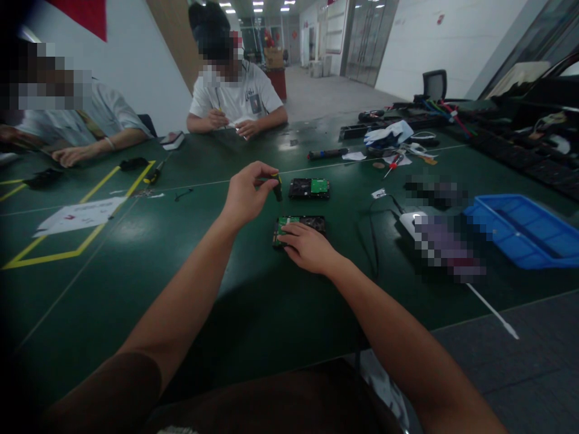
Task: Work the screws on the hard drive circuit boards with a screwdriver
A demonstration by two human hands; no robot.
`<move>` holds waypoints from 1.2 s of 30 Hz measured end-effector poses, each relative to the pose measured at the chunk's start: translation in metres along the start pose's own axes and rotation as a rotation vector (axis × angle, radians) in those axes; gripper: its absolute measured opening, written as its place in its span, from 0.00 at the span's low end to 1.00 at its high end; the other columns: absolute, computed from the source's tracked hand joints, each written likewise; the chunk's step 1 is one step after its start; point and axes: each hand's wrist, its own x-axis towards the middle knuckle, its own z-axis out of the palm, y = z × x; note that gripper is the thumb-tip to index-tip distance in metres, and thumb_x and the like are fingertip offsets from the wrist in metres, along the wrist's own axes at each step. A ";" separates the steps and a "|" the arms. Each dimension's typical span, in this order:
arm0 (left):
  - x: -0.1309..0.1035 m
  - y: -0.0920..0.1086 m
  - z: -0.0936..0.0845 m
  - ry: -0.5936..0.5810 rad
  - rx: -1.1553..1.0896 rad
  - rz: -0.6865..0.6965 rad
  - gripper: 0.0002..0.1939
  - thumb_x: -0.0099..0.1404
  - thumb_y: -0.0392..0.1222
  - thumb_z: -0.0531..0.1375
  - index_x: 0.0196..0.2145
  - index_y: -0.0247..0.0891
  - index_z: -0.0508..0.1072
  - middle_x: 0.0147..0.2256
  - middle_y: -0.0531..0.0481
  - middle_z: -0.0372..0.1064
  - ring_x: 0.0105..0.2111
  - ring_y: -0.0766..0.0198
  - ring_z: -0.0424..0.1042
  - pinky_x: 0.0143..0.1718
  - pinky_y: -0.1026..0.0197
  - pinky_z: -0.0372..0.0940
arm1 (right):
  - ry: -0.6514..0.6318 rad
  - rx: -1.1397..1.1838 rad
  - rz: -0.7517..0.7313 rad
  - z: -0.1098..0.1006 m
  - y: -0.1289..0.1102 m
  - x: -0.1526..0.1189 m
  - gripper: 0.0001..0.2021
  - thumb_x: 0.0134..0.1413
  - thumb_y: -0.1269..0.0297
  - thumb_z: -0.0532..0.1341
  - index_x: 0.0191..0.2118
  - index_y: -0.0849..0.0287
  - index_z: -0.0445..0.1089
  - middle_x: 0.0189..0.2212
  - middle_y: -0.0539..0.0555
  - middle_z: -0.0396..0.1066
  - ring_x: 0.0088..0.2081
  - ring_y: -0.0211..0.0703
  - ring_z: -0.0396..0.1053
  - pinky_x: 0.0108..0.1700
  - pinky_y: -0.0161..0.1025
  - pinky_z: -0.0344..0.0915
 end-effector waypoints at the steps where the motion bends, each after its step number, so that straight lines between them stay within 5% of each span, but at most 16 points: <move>1: 0.000 0.000 0.000 0.001 0.007 0.005 0.11 0.66 0.29 0.62 0.44 0.41 0.76 0.44 0.47 0.77 0.44 0.60 0.76 0.45 0.57 0.74 | 0.000 0.003 0.002 0.000 0.000 0.000 0.18 0.68 0.68 0.61 0.61 0.57 0.75 0.63 0.61 0.71 0.65 0.56 0.67 0.68 0.60 0.64; 8: -0.001 0.005 -0.002 0.014 0.068 -0.010 0.13 0.67 0.29 0.61 0.45 0.42 0.79 0.46 0.46 0.76 0.46 0.58 0.75 0.48 0.54 0.74 | -0.002 0.024 0.014 -0.002 -0.002 0.001 0.19 0.66 0.69 0.61 0.60 0.55 0.75 0.62 0.61 0.72 0.65 0.56 0.68 0.68 0.62 0.64; 20: -0.002 -0.001 0.007 -0.041 -0.193 -0.096 0.10 0.66 0.38 0.68 0.45 0.39 0.77 0.40 0.48 0.80 0.40 0.62 0.80 0.45 0.57 0.76 | 0.001 0.005 0.005 -0.001 -0.001 0.000 0.18 0.68 0.68 0.60 0.60 0.56 0.74 0.63 0.61 0.71 0.65 0.56 0.67 0.68 0.60 0.64; 25: -0.002 0.000 0.007 0.068 -0.116 -0.115 0.08 0.63 0.38 0.70 0.39 0.40 0.76 0.45 0.47 0.75 0.41 0.63 0.77 0.42 0.59 0.77 | 0.002 0.008 -0.001 -0.003 -0.002 0.001 0.18 0.67 0.68 0.60 0.60 0.55 0.75 0.62 0.60 0.71 0.65 0.56 0.67 0.68 0.60 0.65; 29: -0.001 0.000 0.003 0.096 -0.031 -0.064 0.05 0.64 0.37 0.69 0.37 0.39 0.77 0.40 0.48 0.74 0.39 0.62 0.76 0.38 0.61 0.76 | 0.012 0.012 0.002 -0.002 -0.002 0.001 0.18 0.67 0.68 0.61 0.60 0.55 0.75 0.62 0.61 0.72 0.64 0.56 0.68 0.68 0.61 0.65; 36: -0.001 -0.008 0.007 0.025 -0.074 -0.022 0.09 0.68 0.33 0.63 0.46 0.39 0.79 0.42 0.47 0.81 0.41 0.62 0.79 0.45 0.58 0.75 | -0.005 0.000 -0.002 -0.001 -0.001 0.001 0.18 0.68 0.68 0.60 0.60 0.60 0.75 0.62 0.63 0.71 0.65 0.57 0.67 0.69 0.59 0.64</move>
